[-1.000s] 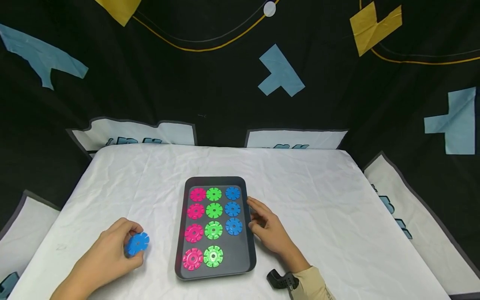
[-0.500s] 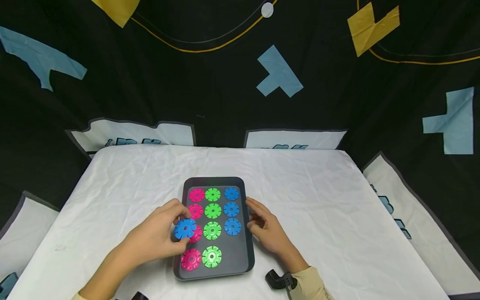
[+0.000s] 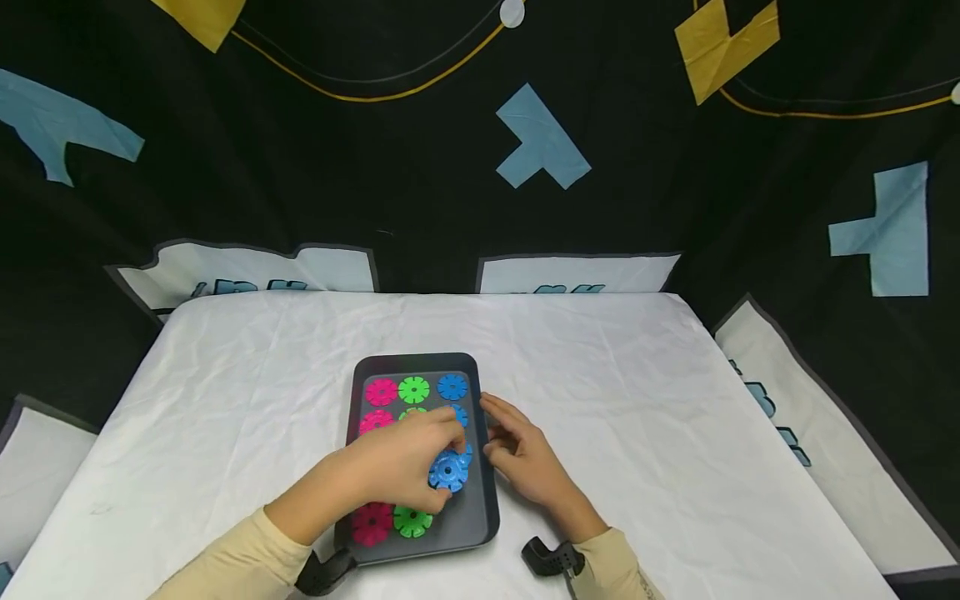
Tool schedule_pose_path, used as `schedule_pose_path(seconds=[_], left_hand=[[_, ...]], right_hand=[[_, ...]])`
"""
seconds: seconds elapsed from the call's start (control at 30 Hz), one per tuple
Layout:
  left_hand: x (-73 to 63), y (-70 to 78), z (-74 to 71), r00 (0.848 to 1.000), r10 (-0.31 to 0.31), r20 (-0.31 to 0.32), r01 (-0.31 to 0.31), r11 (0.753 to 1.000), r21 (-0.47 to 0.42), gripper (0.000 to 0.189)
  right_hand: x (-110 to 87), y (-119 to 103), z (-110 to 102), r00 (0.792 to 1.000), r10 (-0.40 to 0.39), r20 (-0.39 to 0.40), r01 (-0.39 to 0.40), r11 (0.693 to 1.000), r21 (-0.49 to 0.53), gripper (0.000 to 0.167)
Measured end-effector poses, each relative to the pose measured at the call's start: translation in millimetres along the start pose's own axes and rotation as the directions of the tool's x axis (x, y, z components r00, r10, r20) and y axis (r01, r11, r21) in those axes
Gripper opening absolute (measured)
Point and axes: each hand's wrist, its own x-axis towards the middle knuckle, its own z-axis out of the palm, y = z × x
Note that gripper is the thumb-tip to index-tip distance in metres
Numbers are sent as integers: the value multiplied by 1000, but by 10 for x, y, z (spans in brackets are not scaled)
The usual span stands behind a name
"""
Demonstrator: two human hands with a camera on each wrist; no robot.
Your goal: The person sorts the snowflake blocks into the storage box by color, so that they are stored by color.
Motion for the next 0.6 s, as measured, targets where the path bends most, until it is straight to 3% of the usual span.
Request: schedule_pose_path(seconds=[0.13, 0.27, 0.43, 0.6], left_hand=[[133, 70, 80, 983, 10, 181, -18, 999, 39, 38], [182, 109, 193, 961, -4, 275, -27, 994, 108, 37], [191, 114, 316, 950, -15, 313, -39, 986, 165, 37], [171, 122, 344, 955, -16, 295, -39, 983, 179, 41]], right_hand=[[3, 162, 54, 1000, 17, 10, -17, 1000, -11, 65], [-10, 152, 100, 999, 28, 16, -28, 1000, -10, 65], [-3, -73, 86, 999, 36, 30, -36, 999, 0, 63], [13, -239, 21, 998, 39, 53, -39, 999, 7, 61]])
